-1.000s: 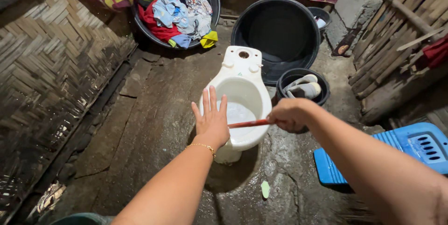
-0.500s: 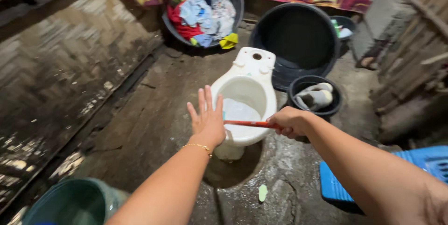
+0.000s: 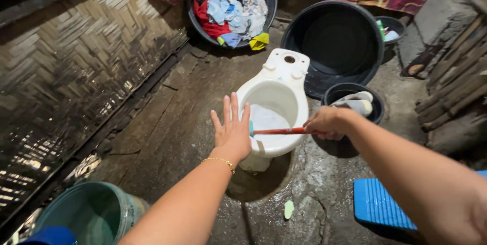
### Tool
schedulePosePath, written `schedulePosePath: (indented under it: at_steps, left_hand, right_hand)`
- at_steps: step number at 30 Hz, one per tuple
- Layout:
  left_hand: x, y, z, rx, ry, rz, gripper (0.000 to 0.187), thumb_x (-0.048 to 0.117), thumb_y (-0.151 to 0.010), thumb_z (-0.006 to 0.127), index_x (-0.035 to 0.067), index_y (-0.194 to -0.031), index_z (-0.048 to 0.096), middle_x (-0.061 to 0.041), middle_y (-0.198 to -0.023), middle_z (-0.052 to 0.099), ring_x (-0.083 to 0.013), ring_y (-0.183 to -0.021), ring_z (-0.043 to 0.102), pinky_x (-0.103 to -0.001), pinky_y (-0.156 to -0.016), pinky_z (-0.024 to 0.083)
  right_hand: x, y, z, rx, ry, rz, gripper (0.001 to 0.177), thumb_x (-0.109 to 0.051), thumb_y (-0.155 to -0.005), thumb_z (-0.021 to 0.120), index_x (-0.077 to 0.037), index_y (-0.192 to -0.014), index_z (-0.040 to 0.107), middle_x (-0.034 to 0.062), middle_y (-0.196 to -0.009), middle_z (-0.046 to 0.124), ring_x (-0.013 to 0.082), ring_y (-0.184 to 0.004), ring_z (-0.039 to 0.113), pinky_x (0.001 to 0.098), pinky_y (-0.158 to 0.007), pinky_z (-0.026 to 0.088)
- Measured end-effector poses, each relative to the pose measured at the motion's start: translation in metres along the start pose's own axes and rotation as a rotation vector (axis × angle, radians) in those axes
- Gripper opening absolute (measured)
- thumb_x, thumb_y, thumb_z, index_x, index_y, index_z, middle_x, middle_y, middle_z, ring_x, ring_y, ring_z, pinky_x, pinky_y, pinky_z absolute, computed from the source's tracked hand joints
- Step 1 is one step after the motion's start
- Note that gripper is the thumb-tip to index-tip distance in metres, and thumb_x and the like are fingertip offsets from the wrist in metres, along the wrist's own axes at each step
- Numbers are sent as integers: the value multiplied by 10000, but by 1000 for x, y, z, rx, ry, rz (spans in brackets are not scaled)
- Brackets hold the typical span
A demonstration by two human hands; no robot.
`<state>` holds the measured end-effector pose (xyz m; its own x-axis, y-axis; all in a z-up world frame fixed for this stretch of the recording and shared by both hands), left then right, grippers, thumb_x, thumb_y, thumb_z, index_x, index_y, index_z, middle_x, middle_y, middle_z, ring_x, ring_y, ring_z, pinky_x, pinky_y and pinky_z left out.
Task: The person scrubs the interior of a white toilet bowl with a long-handled brush. The person holds the bowl with the left hand and scrubs the inner surfaces with the right hand using a blue brush head and orange handle. The scrubbing continues throughout the clip without rinsing or finishing.
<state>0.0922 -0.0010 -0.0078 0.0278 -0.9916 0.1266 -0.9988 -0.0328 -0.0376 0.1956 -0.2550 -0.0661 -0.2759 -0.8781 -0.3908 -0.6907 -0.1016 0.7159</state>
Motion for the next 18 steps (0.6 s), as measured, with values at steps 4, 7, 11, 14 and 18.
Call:
schedulePosePath:
  at_steps: [4, 7, 11, 14, 18]
  left_hand:
    - [-6, 4, 6, 27, -8, -7, 922, 159, -804, 691, 143, -1596, 219, -197, -1686, -82, -365, -1561, -101, -676, -1191, 38]
    - [-13, 10, 6, 45, -20, -13, 938, 148, -788, 712, 148, -1595, 236, -205, -1686, -72, -373, -1561, -87, -680, -1185, 52]
    - [-22, 18, 3, 38, -16, -28, 979, 219, -782, 772, 136, -1597, 235, -205, -1687, -61, -374, -1564, -73, -684, -1193, 67]
    - [-33, 21, 2, 9, -29, -57, 1002, 261, -782, 794, 140, -1596, 223, -199, -1687, -79, -370, -1562, -84, -682, -1193, 62]
    - [-30, 13, -2, 18, -22, -45, 996, 277, -798, 791, 128, -1595, 212, -199, -1682, -87, -373, -1558, -94, -683, -1184, 64]
  right_hand:
    - [1, -28, 22, 63, -102, -37, 286, -242, -938, 670, -256, -1202, 780, 48, -630, 558, 129, -425, 390, 298, -408, 306]
    - [-9, -50, 34, 88, -142, -47, 261, -254, -957, 658, -202, -1179, 783, 48, -623, 545, 130, -438, 393, 298, -412, 293]
    - [-18, -72, 61, 130, -316, -10, 271, -216, -985, 628, -69, -1149, 786, 63, -630, 529, 134, -451, 381, 309, -403, 266]
    - [-13, -76, 70, 75, -415, -7, 278, -192, -959, 652, -69, -1179, 770, 65, -642, 484, 127, -459, 321, 302, -408, 212]
    - [2, -48, 46, -29, -407, 19, 316, -237, -951, 648, -219, -1252, 744, 59, -671, 543, 90, -442, 321, 252, -409, 232]
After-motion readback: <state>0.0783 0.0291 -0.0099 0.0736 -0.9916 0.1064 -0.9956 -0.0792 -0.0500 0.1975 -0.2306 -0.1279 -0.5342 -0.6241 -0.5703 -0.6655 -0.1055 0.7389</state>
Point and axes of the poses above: each hand's wrist, its own y-axis away from the middle knuckle, its own z-axis out of the palm, x = y × z, the point moved 9 cm from there along -y, towards the middle knuckle
